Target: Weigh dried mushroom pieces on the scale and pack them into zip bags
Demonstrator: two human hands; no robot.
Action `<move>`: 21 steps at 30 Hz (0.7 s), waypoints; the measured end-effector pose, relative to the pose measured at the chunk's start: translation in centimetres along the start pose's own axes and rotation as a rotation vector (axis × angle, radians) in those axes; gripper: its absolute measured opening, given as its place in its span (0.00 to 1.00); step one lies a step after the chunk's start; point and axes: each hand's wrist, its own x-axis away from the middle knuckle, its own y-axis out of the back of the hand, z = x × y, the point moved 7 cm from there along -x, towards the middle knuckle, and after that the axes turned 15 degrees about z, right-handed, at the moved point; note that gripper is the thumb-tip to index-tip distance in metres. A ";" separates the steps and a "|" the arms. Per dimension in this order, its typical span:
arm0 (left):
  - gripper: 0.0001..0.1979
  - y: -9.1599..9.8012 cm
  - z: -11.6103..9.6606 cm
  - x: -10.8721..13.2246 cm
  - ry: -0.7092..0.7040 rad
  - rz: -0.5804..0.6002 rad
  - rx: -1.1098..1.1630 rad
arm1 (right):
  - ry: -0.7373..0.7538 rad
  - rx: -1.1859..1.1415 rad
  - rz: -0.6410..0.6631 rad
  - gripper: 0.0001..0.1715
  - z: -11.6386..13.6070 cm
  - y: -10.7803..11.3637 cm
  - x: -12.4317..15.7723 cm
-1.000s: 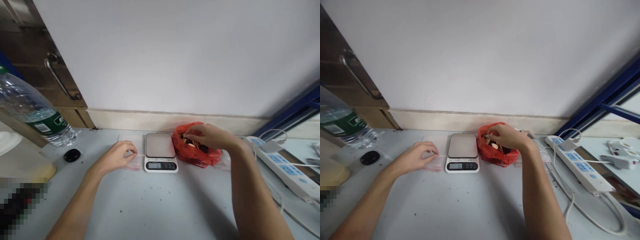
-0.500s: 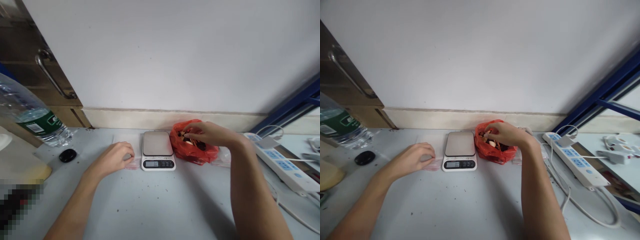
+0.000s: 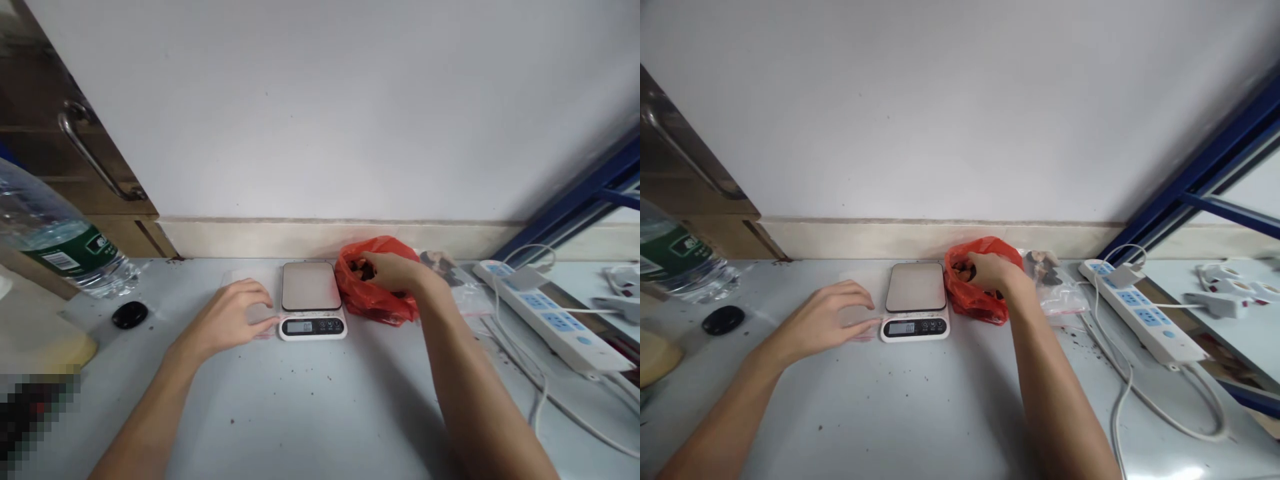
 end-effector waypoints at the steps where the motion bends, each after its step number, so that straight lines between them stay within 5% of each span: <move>1: 0.09 -0.2 0.0 0.0 0.008 0.034 -0.008 | 0.004 0.008 0.009 0.18 0.4 -0.1 -0.1; 9: 0.11 -0.1 -0.3 0.0 0.008 -0.001 -0.055 | -0.049 0.009 -0.016 0.15 0.3 0.0 -0.9; 15: 0.12 0.0 -0.4 0.0 -0.002 -0.001 -0.068 | -0.068 -0.001 -0.036 0.26 -0.3 0.0 -1.3; 21: 0.07 -0.6 0.4 0.1 0.034 0.052 -0.052 | -0.050 0.009 -0.013 0.18 0.0 -0.3 -1.8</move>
